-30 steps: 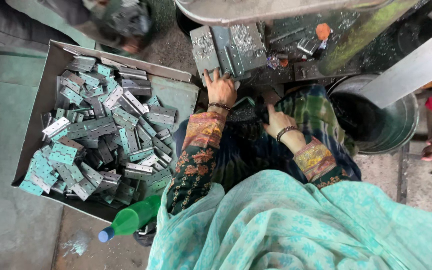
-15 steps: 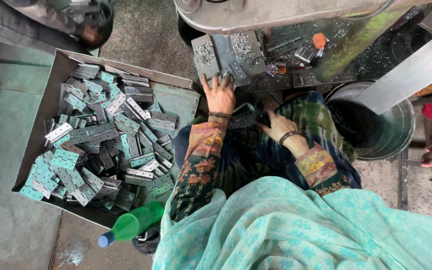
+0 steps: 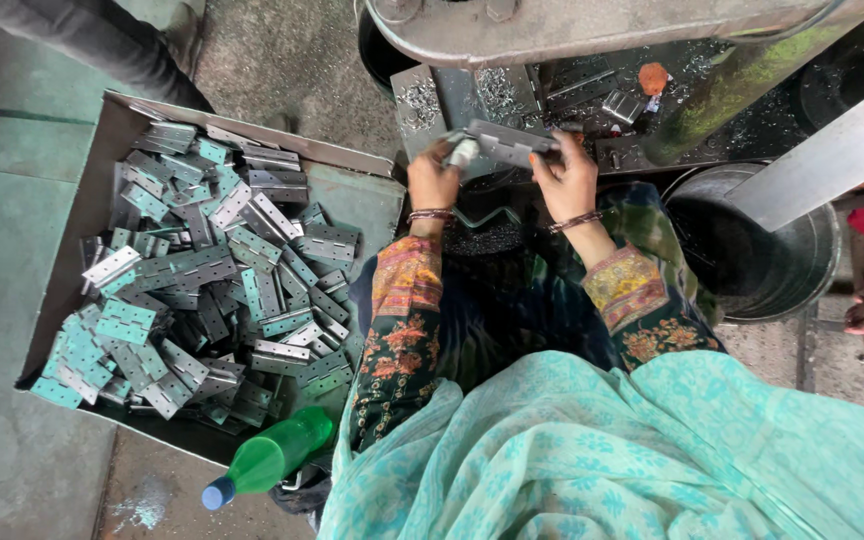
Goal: The person sits on the floor and repeatedly places small metal pieces into a manual punching machine, operates the lever to punch holes, and then removes the finished pieces. The person handles the metal pieces one at a time and places them into a nearby bin.
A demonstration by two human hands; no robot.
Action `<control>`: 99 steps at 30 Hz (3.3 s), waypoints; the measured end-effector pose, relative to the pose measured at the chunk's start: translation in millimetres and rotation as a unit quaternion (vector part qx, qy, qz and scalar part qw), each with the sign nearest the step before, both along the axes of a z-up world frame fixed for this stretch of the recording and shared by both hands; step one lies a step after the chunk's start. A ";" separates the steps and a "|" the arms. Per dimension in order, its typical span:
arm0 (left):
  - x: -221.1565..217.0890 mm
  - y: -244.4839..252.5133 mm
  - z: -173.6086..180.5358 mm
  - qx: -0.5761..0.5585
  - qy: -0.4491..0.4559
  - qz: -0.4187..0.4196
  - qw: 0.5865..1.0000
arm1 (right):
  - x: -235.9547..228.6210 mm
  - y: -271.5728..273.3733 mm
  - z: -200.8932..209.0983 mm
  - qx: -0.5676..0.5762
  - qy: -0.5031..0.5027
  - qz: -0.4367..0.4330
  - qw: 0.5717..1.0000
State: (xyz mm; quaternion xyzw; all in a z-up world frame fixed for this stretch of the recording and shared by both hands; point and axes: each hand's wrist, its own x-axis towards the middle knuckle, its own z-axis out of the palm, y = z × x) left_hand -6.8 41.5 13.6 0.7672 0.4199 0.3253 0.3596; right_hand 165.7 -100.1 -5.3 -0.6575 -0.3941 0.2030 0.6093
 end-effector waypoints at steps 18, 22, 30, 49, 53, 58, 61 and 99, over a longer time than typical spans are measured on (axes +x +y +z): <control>21.6 -24.3 -15.9 0.145 0.436 -0.042 0.887 | -56.4 -34.4 40.2 -0.159 -0.374 0.079 0.910; 35.3 -13.0 -25.1 0.183 0.461 -0.043 0.867 | -49.7 -65.9 54.9 -0.287 -0.359 0.125 0.879; 32.8 -3.0 -34.6 0.181 0.432 -0.015 0.883 | -43.6 -106.3 -31.3 -0.435 -0.253 0.141 0.853; 49.4 25.4 -41.6 0.182 0.416 -0.010 0.891 | -46.6 -111.5 -52.3 -0.419 -0.254 0.113 0.864; 44.8 17.6 -38.8 0.184 0.439 -0.015 0.879 | -47.4 -117.5 -74.1 -0.410 -0.260 0.104 0.868; 50.4 22.6 -35.1 0.187 0.444 0.006 0.876 | -33.8 -109.8 -44.5 -0.426 -0.241 0.137 0.861; 53.6 32.7 -37.8 0.175 0.421 0.017 0.890 | -35.3 -107.7 -31.2 -0.461 -0.257 0.153 0.835; -38.9 23.6 1.6 0.133 0.196 0.104 0.966 | -19.8 -103.6 -26.3 -0.434 -0.314 0.162 0.829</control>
